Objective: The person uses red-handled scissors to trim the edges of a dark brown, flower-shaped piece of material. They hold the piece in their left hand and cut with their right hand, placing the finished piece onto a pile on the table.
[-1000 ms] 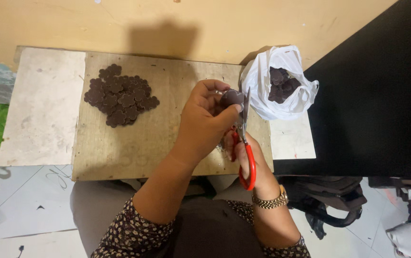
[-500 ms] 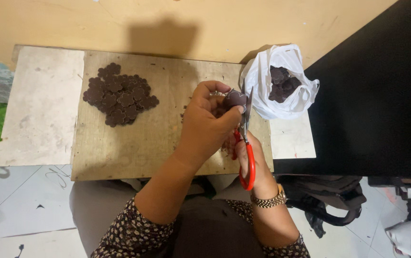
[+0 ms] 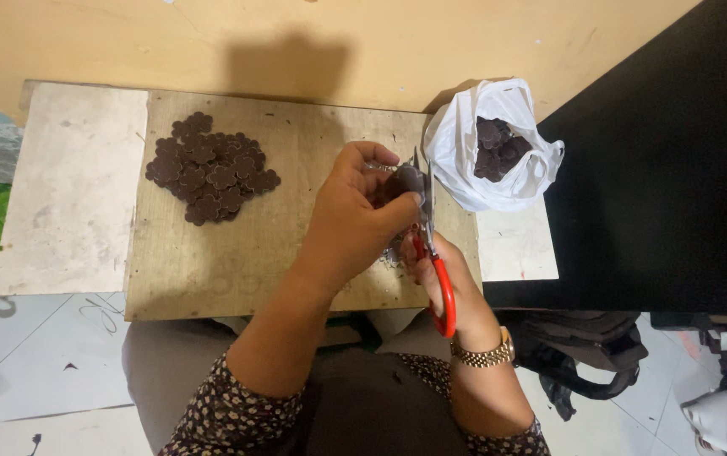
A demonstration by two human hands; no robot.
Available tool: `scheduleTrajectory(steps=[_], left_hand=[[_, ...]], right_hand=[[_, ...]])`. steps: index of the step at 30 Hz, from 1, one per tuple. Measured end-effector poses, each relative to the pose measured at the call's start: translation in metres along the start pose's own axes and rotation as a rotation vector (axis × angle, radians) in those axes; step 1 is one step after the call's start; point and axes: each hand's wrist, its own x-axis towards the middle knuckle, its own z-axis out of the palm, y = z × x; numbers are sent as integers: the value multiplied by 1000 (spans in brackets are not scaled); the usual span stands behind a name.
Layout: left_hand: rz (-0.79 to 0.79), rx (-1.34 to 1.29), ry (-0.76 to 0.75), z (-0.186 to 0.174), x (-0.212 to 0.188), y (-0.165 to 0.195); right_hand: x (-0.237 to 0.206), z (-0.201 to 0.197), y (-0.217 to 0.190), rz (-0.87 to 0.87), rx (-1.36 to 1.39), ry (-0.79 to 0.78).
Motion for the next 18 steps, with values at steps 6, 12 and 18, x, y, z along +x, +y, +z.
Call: scheduleTrajectory(steps=[6, 12, 18], left_hand=[[-40, 199, -36, -7, -2, 13], [-57, 80, -39, -7, 0, 12], [-54, 36, -35, -9, 2, 9]], right_hand=[[-2, -2, -1, -8, -24, -37], [1, 3, -3, -20, 1, -19], [2, 3, -6, -59, 24, -42]])
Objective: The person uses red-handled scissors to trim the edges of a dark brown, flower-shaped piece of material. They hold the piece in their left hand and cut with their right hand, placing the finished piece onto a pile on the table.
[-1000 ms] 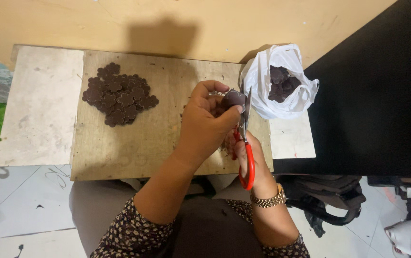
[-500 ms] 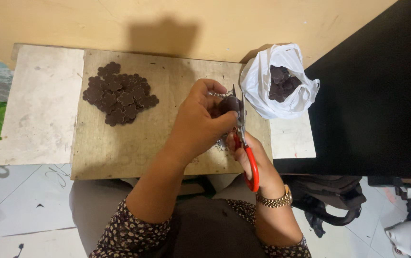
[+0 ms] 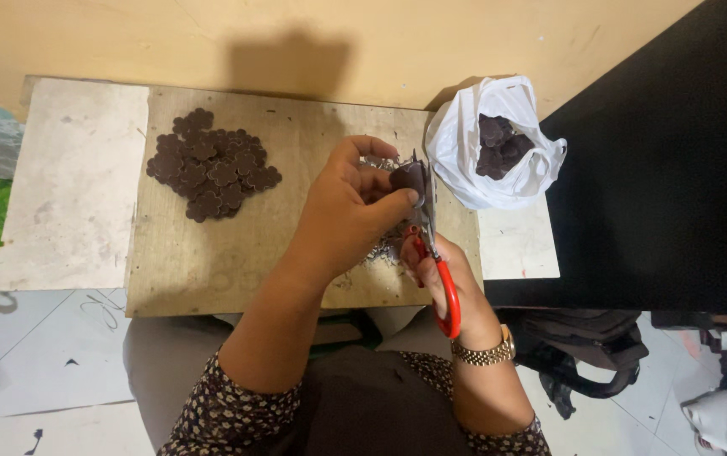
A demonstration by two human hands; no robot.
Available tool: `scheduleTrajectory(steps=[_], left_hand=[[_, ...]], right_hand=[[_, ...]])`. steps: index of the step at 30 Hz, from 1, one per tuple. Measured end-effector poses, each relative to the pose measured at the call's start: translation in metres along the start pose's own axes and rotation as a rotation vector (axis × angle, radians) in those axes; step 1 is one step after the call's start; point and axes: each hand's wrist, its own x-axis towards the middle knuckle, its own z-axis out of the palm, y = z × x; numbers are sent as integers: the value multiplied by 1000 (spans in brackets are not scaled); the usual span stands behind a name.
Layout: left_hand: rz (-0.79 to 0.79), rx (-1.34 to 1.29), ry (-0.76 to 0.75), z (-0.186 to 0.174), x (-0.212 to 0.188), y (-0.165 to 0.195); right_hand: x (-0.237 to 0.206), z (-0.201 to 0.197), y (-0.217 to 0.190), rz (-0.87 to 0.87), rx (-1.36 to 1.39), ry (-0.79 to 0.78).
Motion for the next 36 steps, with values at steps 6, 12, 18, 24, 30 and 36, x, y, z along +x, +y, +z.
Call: scheduleTrajectory(steps=[6, 12, 18, 24, 30, 36], left_hand=[[3, 54, 12, 0, -1, 3], [2, 33, 18, 1, -1, 7], [-4, 278, 18, -1, -5, 12], [-15, 182, 15, 1, -4, 10], [8, 146, 1, 1, -2, 5], [10, 92, 3, 1, -3, 1]], right_hand=[[0, -2, 3, 15, -1, -14], [-1, -2, 2, 27, 1, -14], [0, -2, -1, 42, -5, -73], [-3, 0, -2, 44, 38, 9], [-3, -2, 1, 51, 43, -3], [-2, 0, 1, 61, 58, 1]])
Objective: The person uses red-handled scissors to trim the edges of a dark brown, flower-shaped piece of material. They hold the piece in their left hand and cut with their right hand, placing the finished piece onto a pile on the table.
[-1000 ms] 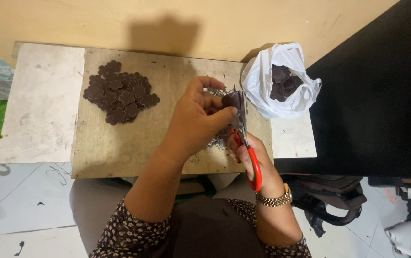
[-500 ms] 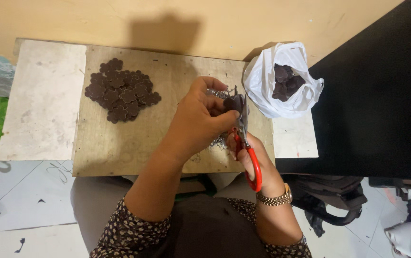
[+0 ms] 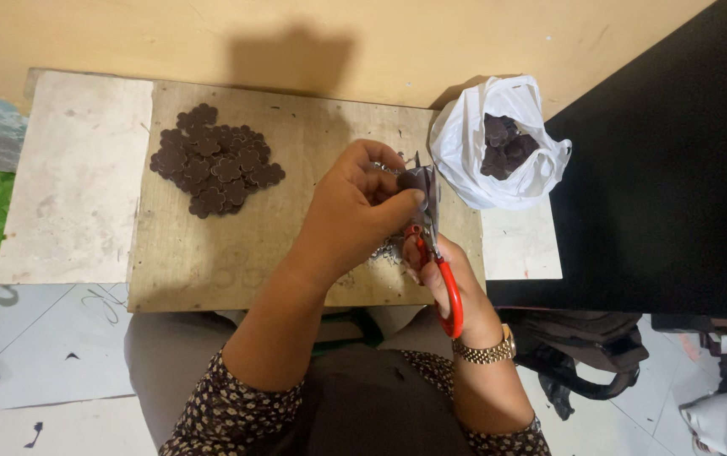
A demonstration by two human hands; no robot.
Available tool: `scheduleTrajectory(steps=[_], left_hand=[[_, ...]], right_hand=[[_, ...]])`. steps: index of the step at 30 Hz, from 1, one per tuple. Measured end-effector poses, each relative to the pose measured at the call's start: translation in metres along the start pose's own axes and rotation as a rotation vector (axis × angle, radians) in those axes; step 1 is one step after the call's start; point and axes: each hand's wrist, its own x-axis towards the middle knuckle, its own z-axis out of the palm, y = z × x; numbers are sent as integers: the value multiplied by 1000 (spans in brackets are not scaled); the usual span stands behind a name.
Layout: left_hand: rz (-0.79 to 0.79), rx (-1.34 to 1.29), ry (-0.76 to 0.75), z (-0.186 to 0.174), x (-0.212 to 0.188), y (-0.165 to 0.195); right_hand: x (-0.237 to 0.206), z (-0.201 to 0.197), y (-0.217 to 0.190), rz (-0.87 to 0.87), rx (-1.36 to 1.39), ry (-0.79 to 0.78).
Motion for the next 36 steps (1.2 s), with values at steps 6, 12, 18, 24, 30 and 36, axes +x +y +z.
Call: scheduleTrajectory(steps=[6, 12, 18, 24, 30, 36], left_hand=[[-52, -20, -78, -1, 1, -8], [-73, -143, -110, -1, 1, -12], [-33, -138, -95, 1, 1, -15], [-46, -226, -140, 2, -2, -8], [-100, -166, -135, 4, -4, 3], [-25, -66, -112, 1, -2, -3]], right_hand=[[1, 4, -6, -43, -35, -39], [0, 5, -10, -50, -25, -75], [-1, 5, -4, -22, 45, -47], [1, 3, 1, -52, 24, -64], [-2, 2, 0, -44, -17, -60], [-1, -9, -3, -46, -83, -107]])
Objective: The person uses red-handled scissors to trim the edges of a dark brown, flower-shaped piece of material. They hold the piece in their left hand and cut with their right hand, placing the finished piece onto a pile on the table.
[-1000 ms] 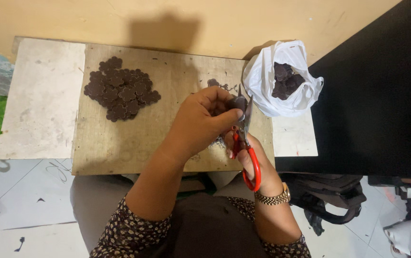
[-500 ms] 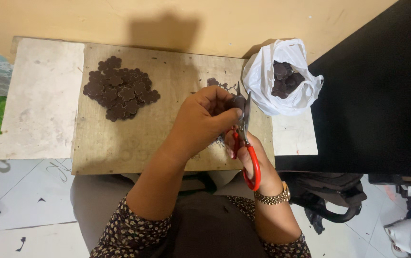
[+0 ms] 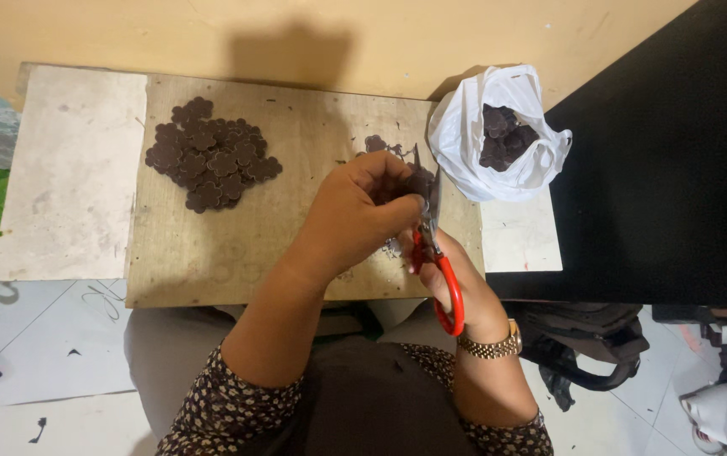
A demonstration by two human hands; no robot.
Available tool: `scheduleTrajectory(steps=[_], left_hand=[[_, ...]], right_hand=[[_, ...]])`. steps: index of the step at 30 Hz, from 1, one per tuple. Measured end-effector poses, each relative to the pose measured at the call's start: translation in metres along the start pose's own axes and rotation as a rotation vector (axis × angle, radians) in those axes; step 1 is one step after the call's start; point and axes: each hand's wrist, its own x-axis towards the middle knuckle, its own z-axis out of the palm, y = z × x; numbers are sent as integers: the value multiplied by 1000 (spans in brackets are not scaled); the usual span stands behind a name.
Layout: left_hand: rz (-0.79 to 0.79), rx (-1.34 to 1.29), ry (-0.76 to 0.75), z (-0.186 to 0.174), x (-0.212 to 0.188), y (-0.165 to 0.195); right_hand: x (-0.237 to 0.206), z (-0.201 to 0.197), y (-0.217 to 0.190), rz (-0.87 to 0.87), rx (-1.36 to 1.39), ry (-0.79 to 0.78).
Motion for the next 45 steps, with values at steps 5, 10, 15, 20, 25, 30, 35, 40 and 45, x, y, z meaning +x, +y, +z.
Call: scheduleTrajectory(steps=[5, 10, 15, 20, 25, 30, 35, 40, 45], left_hand=[[36, -41, 4, 0, 3, -6], [31, 25, 34, -3, 2, -6], [15, 58, 26, -3, 3, -2], [-52, -102, -40, -1, 2, 0], [-120, -176, -95, -1, 3, 2], [-181, -237, -101, -2, 3, -2], [-119, -315, -121, -2, 4, -8], [-156, -328, -126, 1, 4, -8], [-152, -215, -139, 4, 3, -6]], right_hand=[[1, -3, 2, 10, -71, -4], [-1, -2, 3, 22, -64, 23], [2, 3, 3, 33, -115, 88], [5, 11, 1, -12, 7, 56], [3, 13, -4, -31, 72, 30], [6, 12, -7, -41, 117, -14], [1, 13, -8, -42, 72, 39], [5, 14, -3, -61, 49, 78], [3, 19, -1, -47, 99, 114]])
